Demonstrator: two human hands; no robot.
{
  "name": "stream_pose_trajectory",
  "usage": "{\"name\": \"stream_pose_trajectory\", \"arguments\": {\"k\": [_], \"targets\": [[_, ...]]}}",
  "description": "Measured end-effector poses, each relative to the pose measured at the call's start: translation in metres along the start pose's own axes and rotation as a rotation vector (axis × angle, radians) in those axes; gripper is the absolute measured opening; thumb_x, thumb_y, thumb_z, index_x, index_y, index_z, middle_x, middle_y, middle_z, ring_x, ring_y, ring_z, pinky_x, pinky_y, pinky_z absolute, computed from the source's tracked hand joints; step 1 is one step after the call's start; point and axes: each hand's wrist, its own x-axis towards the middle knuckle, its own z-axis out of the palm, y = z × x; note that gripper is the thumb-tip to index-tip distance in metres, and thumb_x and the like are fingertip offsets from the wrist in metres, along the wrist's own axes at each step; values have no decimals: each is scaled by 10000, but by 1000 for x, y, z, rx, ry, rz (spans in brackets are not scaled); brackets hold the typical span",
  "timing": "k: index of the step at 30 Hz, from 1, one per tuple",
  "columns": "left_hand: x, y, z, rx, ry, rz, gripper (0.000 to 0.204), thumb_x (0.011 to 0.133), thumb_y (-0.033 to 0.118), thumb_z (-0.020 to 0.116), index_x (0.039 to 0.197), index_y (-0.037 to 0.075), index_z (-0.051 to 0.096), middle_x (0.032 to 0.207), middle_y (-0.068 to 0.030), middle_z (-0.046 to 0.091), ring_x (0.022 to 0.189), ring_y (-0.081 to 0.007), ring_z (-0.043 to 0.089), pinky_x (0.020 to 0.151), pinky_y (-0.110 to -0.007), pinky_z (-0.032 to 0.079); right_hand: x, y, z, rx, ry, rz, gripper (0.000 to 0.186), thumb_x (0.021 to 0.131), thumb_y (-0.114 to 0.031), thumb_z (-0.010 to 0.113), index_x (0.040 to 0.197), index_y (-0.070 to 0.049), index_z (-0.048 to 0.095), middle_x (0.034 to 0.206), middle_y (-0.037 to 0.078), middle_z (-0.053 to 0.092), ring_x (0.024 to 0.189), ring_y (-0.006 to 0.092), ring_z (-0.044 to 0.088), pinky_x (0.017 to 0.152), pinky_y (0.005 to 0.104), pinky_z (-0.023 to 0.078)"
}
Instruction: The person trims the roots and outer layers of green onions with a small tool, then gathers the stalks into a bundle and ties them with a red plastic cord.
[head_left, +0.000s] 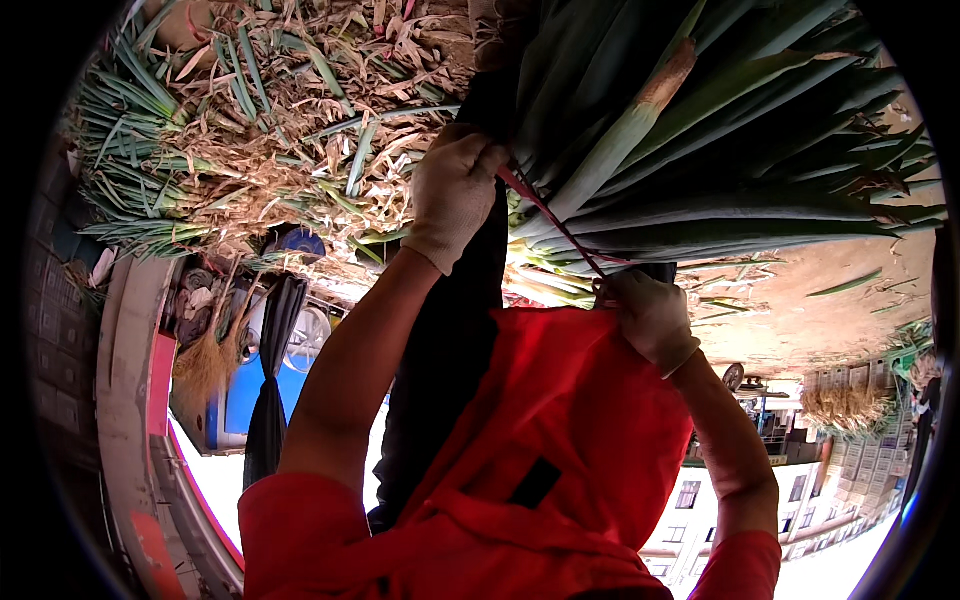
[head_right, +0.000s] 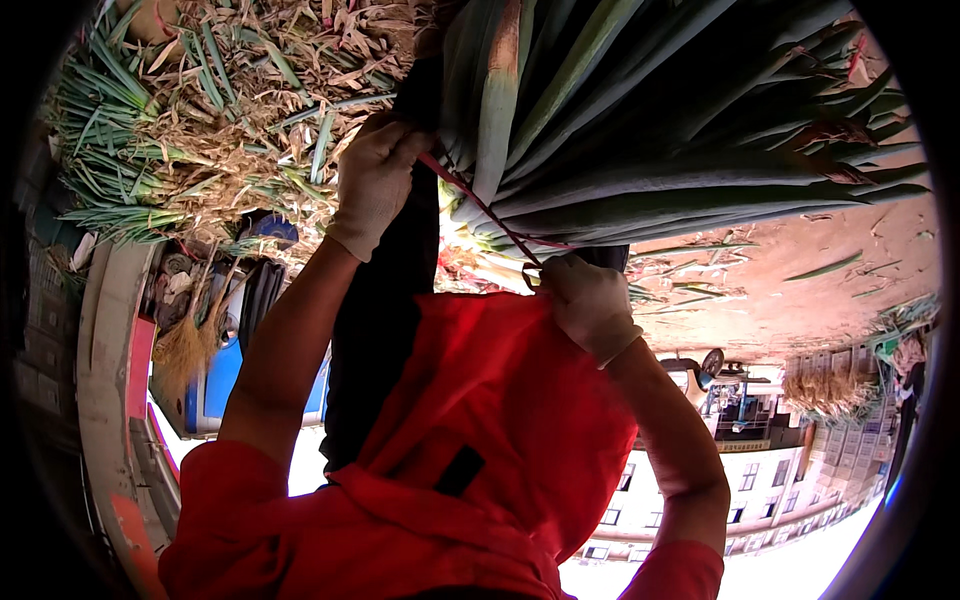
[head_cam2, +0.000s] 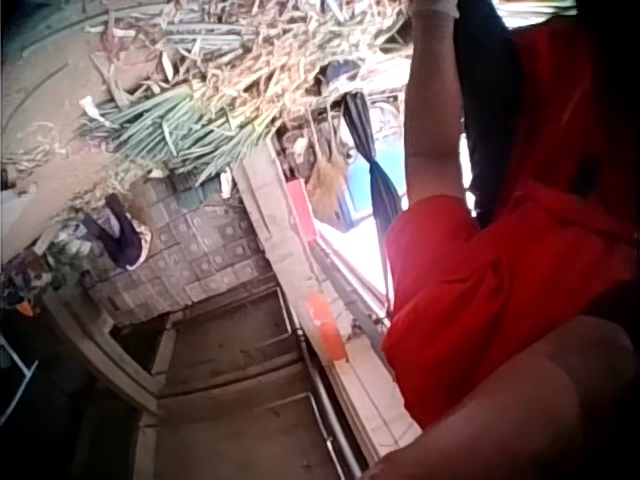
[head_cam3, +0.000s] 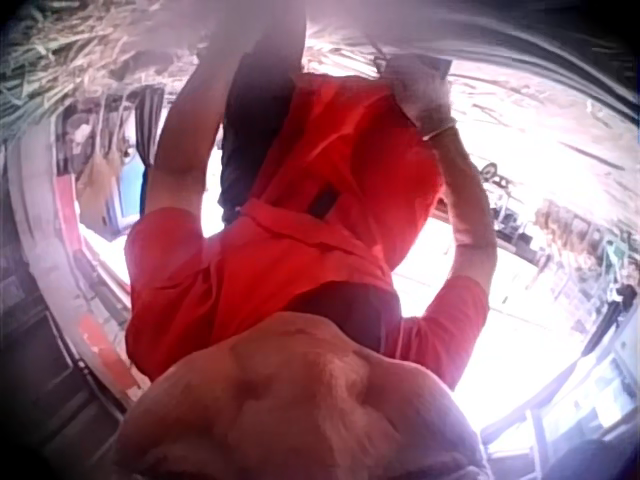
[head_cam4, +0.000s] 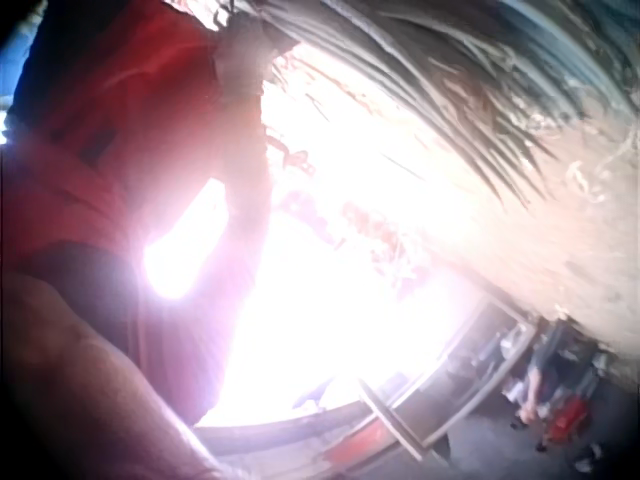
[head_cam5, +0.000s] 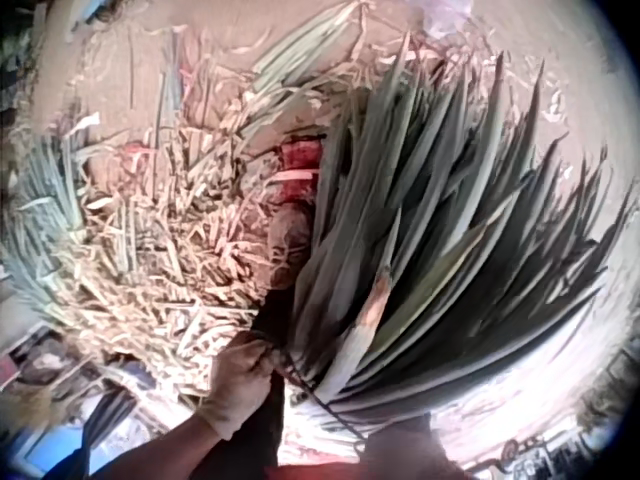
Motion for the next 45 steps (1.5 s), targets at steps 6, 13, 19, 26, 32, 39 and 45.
{"name": "stream_pose_trajectory", "arguments": {"k": [6, 13, 19, 26, 32, 39, 45], "targets": [[17, 3, -4, -117, -70, -233, 175, 865, 156, 581, 833, 23, 690, 835, -128, 628, 740, -290, 607, 681, -366, 485, 3, 4, -19, -49, -60, -109, 81, 784, -146, 663, 863, -146, 675, 900, 60, 645, 813, 283, 644, 634, 411, 514], [17, 2, -8, -237, -40, -285, 195, 903, 170, 571, 922, 0, 664, 742, -21, 585, 608, -83, 489, 578, -237, 408, 53, -88, -26, 87, 0, -554, 115, 723, -105, 698, 802, -81, 618, 899, 82, 606, 841, 287, 596, 708, 367, 463], [24, -12, 3, -459, -24, -403, 236, 905, 153, 556, 1022, -37, 634, 826, -31, 618, 691, -104, 559, 604, -239, 438, 56, -53, 14, 645, -117, -188, 67, 839, -9, 593, 800, -38, 547, 736, 94, 568, 584, 223, 533, 563, 288, 460], [-17, 47, -20, -816, -73, -493, 216, 991, 224, 524, 1070, 44, 614, 952, -28, 632, 818, -124, 619, 655, -259, 522, 43, -23, 16, 810, 27, 26, 118, 906, -4, 530, 793, 8, 562, 673, 106, 570, 604, 165, 502, 577, 303, 428], [-34, 76, -20, -925, -348, -552, 277, 992, 329, 523, 959, 58, 571, 866, -22, 599, 793, -137, 626, 554, -248, 448, 49, -18, 11, 690, -61, -11, 129, 939, -73, 569, 831, -8, 539, 722, 54, 545, 657, 140, 493, 628, 282, 431], [-44, 71, -18, 460, -382, 84, 178, 835, 209, 684, 936, 77, 622, 889, -110, 591, 713, -294, 623, 607, -391, 502, 52, -8, 13, 850, -84, -11, 170, 964, -128, 558, 843, -12, 533, 713, 37, 521, 662, 132, 477, 635, 278, 415], [-48, 90, -34, 999, -603, 236, 186, 765, 191, 712, 925, 111, 662, 936, -78, 573, 932, -276, 596, 768, -392, 486, 54, -7, 11, 857, -68, 16, 60, 891, 19, 555, 847, 1, 593, 694, 73, 536, 647, 148, 496, 625, 286, 431]]}}
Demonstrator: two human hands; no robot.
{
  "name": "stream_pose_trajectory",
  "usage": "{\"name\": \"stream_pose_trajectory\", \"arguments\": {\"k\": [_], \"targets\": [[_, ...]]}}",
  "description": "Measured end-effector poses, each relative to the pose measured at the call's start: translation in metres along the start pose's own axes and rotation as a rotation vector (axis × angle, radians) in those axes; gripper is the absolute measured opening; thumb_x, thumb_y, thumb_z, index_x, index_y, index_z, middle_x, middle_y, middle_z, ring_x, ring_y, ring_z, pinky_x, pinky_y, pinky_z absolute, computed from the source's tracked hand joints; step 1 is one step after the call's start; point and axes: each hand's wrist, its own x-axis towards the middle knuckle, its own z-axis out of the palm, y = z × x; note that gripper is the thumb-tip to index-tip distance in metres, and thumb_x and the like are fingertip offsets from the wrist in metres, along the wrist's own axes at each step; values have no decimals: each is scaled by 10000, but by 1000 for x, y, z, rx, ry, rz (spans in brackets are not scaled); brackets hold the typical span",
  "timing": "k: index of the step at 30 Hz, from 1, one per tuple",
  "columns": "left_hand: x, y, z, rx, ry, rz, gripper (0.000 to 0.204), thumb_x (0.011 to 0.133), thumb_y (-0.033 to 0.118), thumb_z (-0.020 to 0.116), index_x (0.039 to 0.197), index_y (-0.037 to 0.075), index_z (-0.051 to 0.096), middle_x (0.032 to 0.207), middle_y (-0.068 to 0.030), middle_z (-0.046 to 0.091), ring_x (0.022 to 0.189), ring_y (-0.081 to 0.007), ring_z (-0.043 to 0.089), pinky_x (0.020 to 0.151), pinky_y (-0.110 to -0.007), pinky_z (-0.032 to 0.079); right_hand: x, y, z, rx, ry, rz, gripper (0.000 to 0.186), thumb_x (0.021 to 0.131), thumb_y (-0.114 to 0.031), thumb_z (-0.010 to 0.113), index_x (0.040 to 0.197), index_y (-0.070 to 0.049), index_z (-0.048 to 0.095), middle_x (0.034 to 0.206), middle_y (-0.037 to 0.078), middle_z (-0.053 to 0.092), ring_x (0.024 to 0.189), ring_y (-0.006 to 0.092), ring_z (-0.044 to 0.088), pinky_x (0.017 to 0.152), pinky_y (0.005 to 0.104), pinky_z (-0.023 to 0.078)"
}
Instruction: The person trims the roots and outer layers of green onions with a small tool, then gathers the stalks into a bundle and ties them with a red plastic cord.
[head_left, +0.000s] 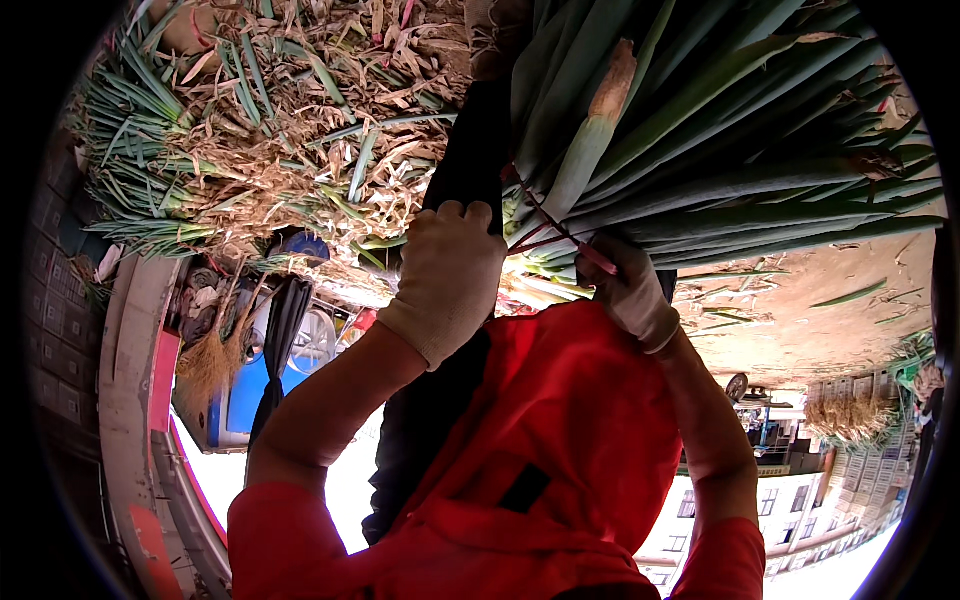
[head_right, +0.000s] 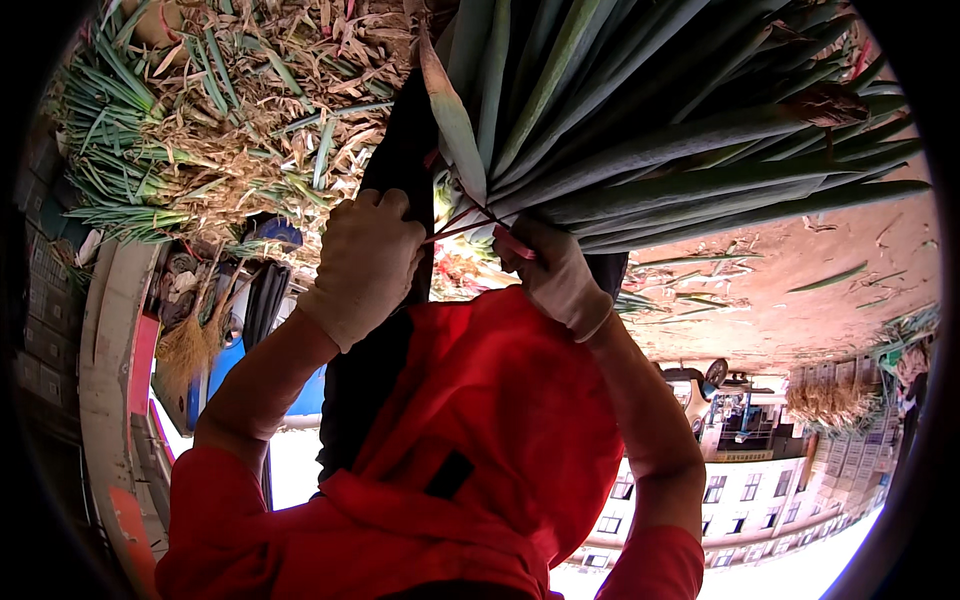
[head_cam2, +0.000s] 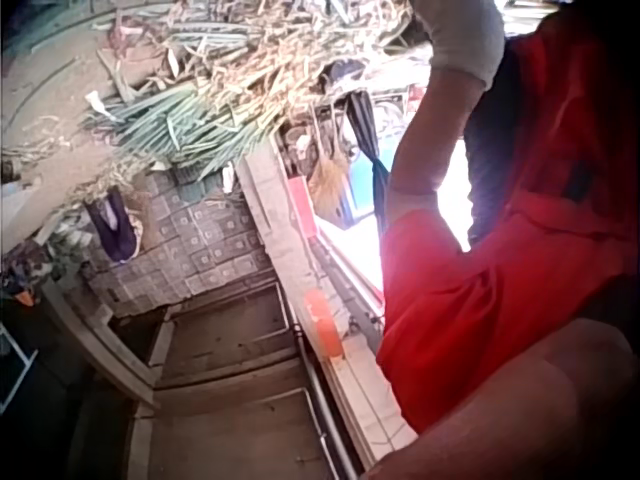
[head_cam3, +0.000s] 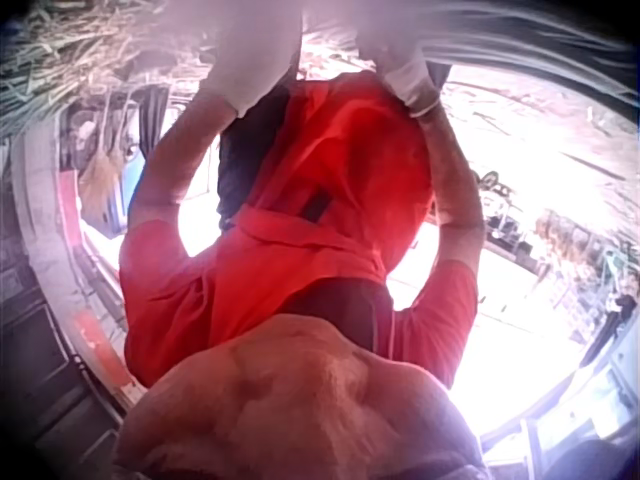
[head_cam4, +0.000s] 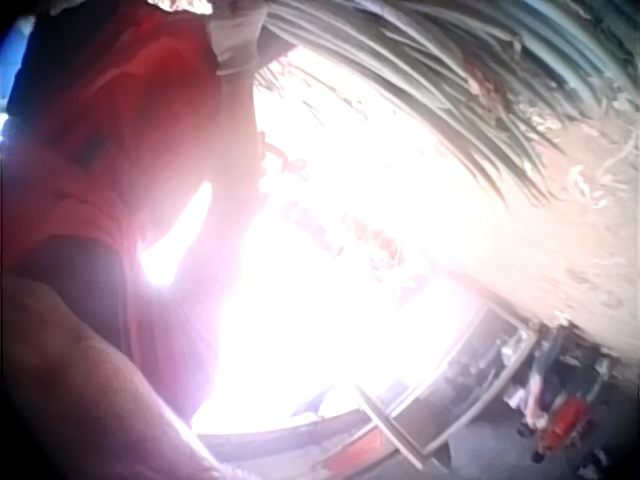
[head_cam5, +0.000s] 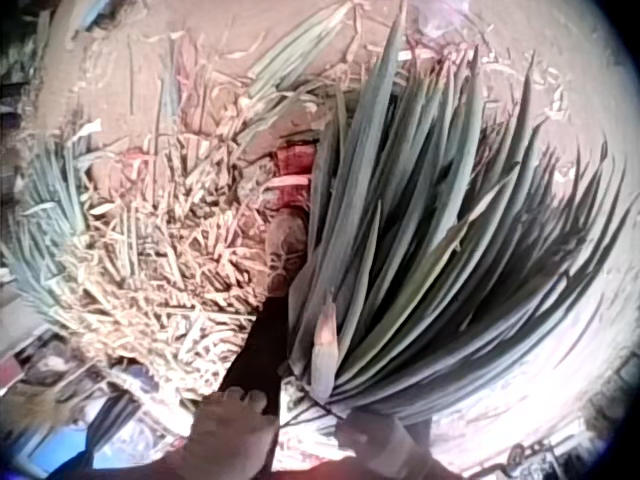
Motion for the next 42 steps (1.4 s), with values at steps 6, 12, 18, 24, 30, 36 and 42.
{"name": "stream_pose_trajectory", "arguments": {"k": [6, 12, 18, 24, 30, 36, 42], "targets": [[-22, -15, -42, -137, 761, -131, 378, 779, 75, 701, 1148, 72, 622, 1159, -147, 555, 1089, -306, 532, 906, -415, 439, 0, -3, -6, -31, -10, -14, 49, 903, -22, 585, 864, 0, 604, 701, 67, 542, 656, 137, 491, 636, 282, 431], [11, 26, -5, -366, 460, 139, 229, 787, 75, 670, 1015, 67, 647, 994, -114, 627, 743, -235, 653, 632, -341, 540, 1, -12, -1, 53, 16, 128, 63, 904, -41, 600, 852, -4, 603, 704, 59, 549, 668, 135, 493, 636, 287, 430], [7, 16, 11, -81, 202, 54, 87, 802, 166, 671, 803, 78, 673, 785, -80, 606, 660, -227, 620, 555, -350, 504, 2, -2, -6, -8, -4, 45, 87, 903, -72, 616, 838, -15, 604, 702, 60, 550, 665, 139, 504, 638, 299, 433], [-2, 15, 6, -691, 357, 386, 180, 781, 246, 737, 778, 72, 689, 995, -114, 633, 962, -232, 617, 818, -341, 496, -1, -8, -1, 90, 47, 163, 100, 927, -95, 581, 886, -4, 593, 710, 45, 561, 671, 128, 511, 629, 279, 433], [16, 22, 27, -2039, 98, -7, 305, 991, 334, 518, 907, 45, 560, 821, -38, 539, 841, -183, 537, 778, -288, 419, -31, -32, 34, 418, 300, 48, 179, 969, -144, 525, 975, 30, 568, 759, 21, 564, 674, 78, 499, 604, 229, 421], [-33, 57, 16, -2377, 61, -458, 343, 990, 387, 511, 799, 107, 459, 750, -3, 459, 727, -148, 493, 599, -264, 373, -60, -51, 61, 464, 443, -2, 234, 984, -195, 534, 977, 36, 571, 720, 7, 554, 647, 68, 490, 602, 226, 421], [-47, 64, 32, -2618, 102, -445, 284, 989, 346, 511, 807, 128, 497, 747, 3, 482, 746, -157, 524, 558, -254, 371, -82, -63, 55, 347, 388, 91, 145, 956, -103, 519, 968, 30, 575, 708, 1, 540, 669, 73, 493, 633, 234, 432]]}}
